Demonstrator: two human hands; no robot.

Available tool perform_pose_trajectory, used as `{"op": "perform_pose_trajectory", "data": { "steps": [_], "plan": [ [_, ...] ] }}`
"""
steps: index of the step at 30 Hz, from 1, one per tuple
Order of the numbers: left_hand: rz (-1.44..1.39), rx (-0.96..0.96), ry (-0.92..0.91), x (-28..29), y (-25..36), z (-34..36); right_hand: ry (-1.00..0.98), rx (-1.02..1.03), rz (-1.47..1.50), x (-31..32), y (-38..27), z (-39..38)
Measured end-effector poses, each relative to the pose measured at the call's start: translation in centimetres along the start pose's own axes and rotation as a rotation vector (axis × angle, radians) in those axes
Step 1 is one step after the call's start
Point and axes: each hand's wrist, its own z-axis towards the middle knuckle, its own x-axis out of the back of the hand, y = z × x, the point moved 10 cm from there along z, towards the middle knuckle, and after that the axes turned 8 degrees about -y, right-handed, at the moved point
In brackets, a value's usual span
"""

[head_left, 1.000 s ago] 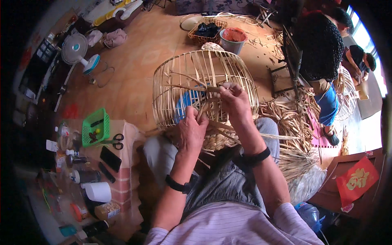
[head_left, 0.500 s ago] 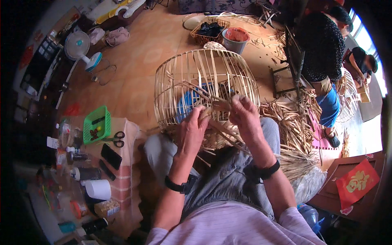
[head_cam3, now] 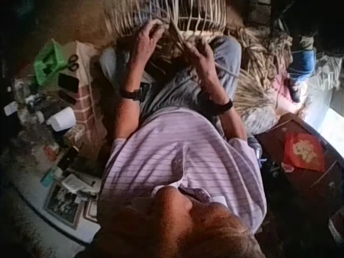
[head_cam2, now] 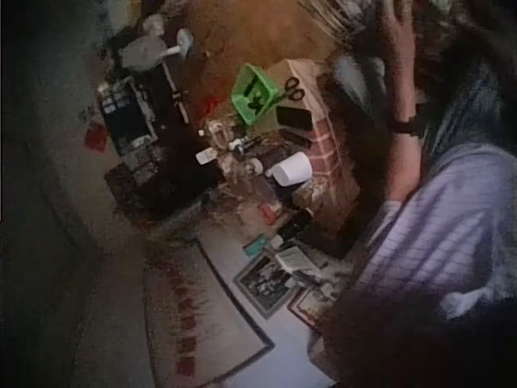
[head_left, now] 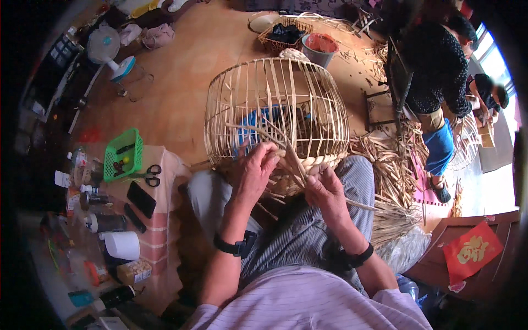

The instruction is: Weave a bamboo basket structure using long thin bamboo strips.

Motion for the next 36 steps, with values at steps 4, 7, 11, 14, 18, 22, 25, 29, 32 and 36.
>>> {"op": "perform_pose_trajectory", "data": {
  "steps": [4, 7, 11, 14, 18, 22, 25, 29, 32, 36],
  "plan": [
    [-0.084, 0.005, 0.022, -0.3, -1.1, 0.1, -0.034, -0.102, -0.44, 1.1, -3.1, 2.1],
    [-0.059, -0.022, 0.123, -0.1, 0.1, 0.1, -0.147, -0.03, -1.218, -0.2, -6.2, 4.7],
    [0.105, 0.099, 0.224, 0.0, 1.5, 0.5, -0.272, 0.083, -1.758, -1.3, -6.5, 9.0],
    [0.097, 0.164, 0.215, -0.4, 0.8, 0.4, -0.129, 0.216, -1.453, 0.1, -9.5, 12.0],
    [0.059, 0.175, 0.201, -0.6, -0.2, 0.9, 0.07, 0.01, -0.745, 7.2, -9.8, 14.8],
    [0.102, 0.114, 0.201, -0.4, 0.2, 1.2, 0.116, -0.086, -0.176, 9.1, -8.3, 11.3],
    [0.136, 0.06, 0.208, -0.5, 1.1, 1.3, 0.046, -0.097, -0.215, 11.0, -5.5, 5.8],
    [0.087, 0.07, 0.095, -0.9, 0.2, 0.6, 0.094, -0.268, 0.08, 6.8, -0.1, -2.1],
    [0.09, -0.007, -0.009, -1.0, 0.1, 0.4, 0.014, -0.241, 0.146, 6.6, 1.2, -2.5],
    [0.217, -0.036, -0.044, 1.2, 2.4, -0.6, -0.05, -0.224, 0.21, 6.9, -0.4, -0.9]
  ]
}}
